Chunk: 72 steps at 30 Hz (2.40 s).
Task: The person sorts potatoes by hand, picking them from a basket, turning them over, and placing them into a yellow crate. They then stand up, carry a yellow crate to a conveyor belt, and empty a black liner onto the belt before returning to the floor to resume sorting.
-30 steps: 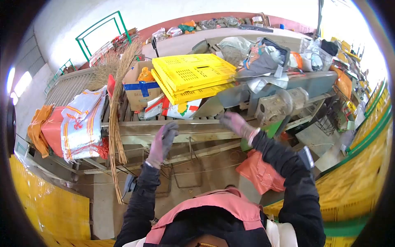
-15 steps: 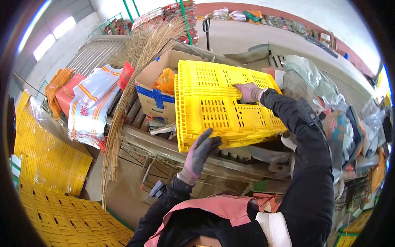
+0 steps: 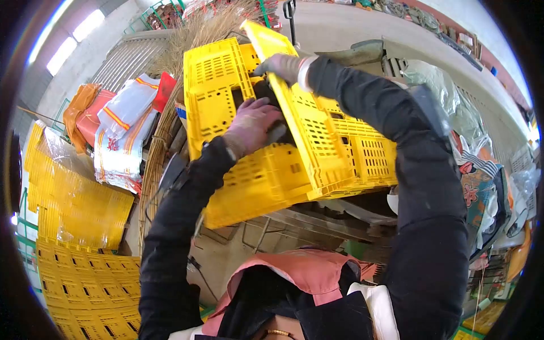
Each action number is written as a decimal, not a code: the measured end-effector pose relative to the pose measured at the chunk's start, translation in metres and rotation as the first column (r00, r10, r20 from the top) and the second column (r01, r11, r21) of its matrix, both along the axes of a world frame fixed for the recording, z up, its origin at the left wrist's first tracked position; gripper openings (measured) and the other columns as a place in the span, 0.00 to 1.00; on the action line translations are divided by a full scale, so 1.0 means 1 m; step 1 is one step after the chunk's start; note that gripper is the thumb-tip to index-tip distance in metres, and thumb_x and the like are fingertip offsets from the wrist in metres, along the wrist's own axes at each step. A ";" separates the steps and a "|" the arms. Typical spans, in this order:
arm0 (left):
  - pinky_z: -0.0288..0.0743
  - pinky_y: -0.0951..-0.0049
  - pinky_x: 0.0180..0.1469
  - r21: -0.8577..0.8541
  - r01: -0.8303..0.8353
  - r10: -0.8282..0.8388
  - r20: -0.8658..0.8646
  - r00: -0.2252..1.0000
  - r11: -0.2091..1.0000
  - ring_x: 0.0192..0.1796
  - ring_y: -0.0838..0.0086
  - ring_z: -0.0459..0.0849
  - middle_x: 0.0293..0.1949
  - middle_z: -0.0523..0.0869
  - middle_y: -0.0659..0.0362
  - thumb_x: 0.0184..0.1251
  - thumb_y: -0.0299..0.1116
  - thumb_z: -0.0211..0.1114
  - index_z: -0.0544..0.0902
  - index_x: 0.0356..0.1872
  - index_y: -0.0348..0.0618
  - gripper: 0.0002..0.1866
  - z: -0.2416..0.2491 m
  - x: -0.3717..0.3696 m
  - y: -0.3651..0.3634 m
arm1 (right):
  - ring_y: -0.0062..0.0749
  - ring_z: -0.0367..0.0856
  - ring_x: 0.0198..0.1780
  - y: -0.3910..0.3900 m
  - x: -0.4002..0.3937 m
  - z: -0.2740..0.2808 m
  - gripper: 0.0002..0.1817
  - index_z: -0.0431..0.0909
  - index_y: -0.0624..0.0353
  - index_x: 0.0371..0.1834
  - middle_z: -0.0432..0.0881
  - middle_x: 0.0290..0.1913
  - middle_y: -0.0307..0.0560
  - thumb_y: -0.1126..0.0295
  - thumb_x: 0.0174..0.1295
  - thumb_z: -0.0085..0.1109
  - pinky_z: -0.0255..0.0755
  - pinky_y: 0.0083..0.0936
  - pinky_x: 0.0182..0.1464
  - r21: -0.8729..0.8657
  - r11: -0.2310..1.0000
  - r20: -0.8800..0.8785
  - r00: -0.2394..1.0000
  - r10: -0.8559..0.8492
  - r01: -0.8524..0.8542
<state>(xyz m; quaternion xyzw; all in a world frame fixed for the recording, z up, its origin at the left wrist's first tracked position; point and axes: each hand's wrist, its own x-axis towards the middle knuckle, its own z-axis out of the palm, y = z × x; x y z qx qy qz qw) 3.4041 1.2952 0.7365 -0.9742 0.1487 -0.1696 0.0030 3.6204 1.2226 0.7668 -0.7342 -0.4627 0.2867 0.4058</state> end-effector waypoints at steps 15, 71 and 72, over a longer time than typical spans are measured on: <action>0.58 0.46 0.71 0.364 -0.299 0.287 0.089 0.954 0.882 0.70 0.54 0.68 0.67 0.69 0.50 0.47 0.35 0.66 0.71 0.65 0.57 0.37 0.102 -0.042 -0.008 | 0.44 0.84 0.35 -0.160 0.056 0.011 0.16 0.86 0.62 0.38 0.86 0.35 0.57 0.59 0.55 0.64 0.77 0.32 0.41 -0.023 0.873 0.372 0.814 -0.445 0.488; 0.67 0.88 0.51 -0.893 -0.226 0.003 -0.244 0.970 0.390 0.50 0.88 0.75 0.70 0.69 0.62 0.51 0.14 0.54 0.63 0.74 0.37 0.41 0.135 -0.106 0.043 | 0.43 0.73 0.65 -0.011 0.086 0.069 0.21 0.70 0.49 0.67 0.73 0.66 0.48 0.66 0.71 0.46 0.65 0.47 0.68 0.056 0.963 0.998 -0.003 -0.059 -0.265; 0.66 0.86 0.56 -0.956 -0.133 -0.060 -0.154 0.986 0.260 0.53 0.87 0.73 0.69 0.70 0.61 0.51 0.17 0.55 0.63 0.74 0.35 0.41 0.128 -0.104 0.043 | 0.43 0.72 0.66 -0.026 0.124 0.089 0.28 0.66 0.48 0.71 0.72 0.67 0.51 0.69 0.66 0.53 0.64 0.44 0.67 0.080 0.997 0.996 0.034 -0.080 0.006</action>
